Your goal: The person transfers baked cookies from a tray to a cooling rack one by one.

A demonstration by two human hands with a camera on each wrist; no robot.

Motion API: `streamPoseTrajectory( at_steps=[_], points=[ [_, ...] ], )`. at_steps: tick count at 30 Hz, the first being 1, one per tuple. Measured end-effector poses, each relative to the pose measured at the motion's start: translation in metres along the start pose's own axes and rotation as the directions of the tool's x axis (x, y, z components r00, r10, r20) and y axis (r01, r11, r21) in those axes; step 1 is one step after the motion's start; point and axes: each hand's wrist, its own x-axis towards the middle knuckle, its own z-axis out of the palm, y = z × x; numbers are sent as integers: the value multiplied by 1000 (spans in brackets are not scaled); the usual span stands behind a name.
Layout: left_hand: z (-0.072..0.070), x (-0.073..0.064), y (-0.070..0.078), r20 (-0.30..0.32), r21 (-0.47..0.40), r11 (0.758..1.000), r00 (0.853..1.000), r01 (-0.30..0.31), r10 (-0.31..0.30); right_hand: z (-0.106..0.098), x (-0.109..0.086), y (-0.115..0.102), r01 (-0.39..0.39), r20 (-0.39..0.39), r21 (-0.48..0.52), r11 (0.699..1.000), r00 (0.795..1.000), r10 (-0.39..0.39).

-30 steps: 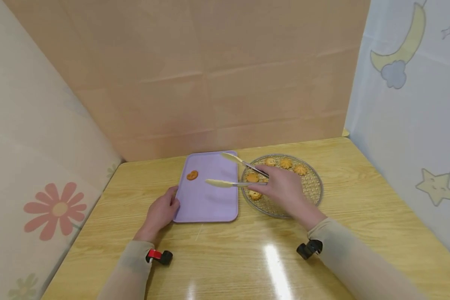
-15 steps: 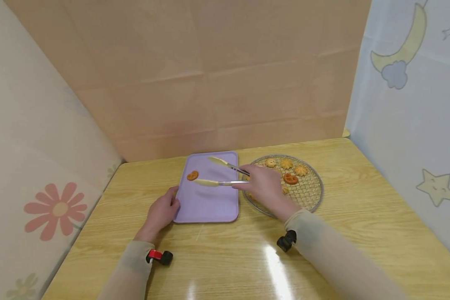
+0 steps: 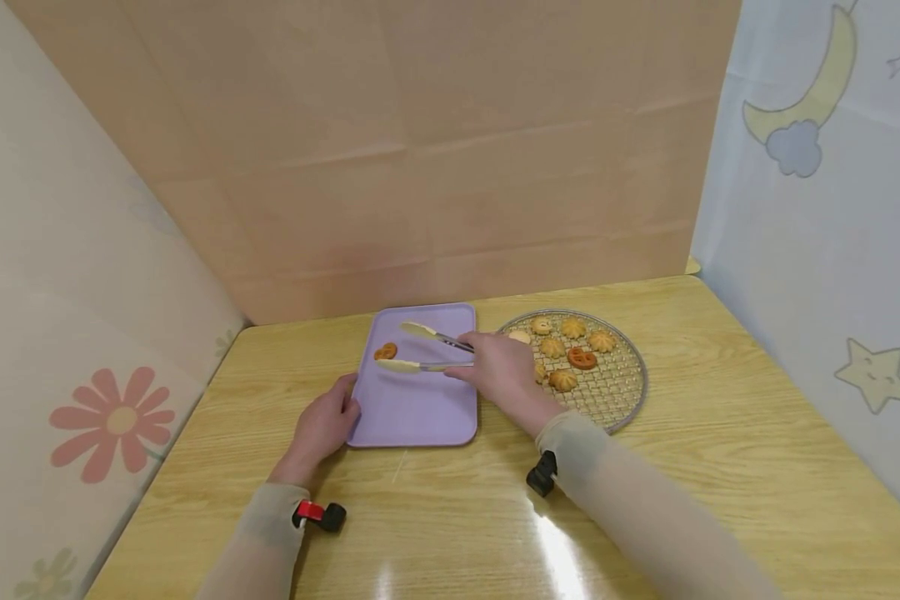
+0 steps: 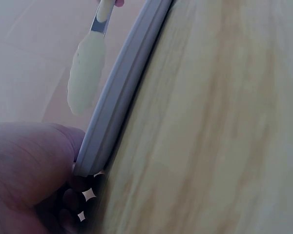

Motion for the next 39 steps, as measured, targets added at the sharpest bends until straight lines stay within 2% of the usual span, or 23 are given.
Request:
streamPoseTrajectory(
  at_steps=[4, 15, 25, 32, 39],
  points=[
    [0, 0, 0, 1, -4, 1000, 1000, 2, -2, 5, 4, -4, 8, 14, -17, 1000, 1000, -8],
    [0, -1, -2, -6, 2, 1000, 1000, -18, 18, 14, 12, -12, 20, -9, -25, 999, 1000, -20],
    [1, -1, -1, -3, -1, 1000, 1000, -4, 4, 19, 17, -16, 26, -6, -47, 999, 1000, -26],
    [1, -1, -1, -25, -2, 999, 999, -42, 42, 20, 19, -18, 44, 11, -41, 998, 999, -43],
    [2, -1, -1, -28, 0, 999, 999, -46, 46, 20, 21, -18, 36, 35, -43, 998, 999, -35]
  ],
)
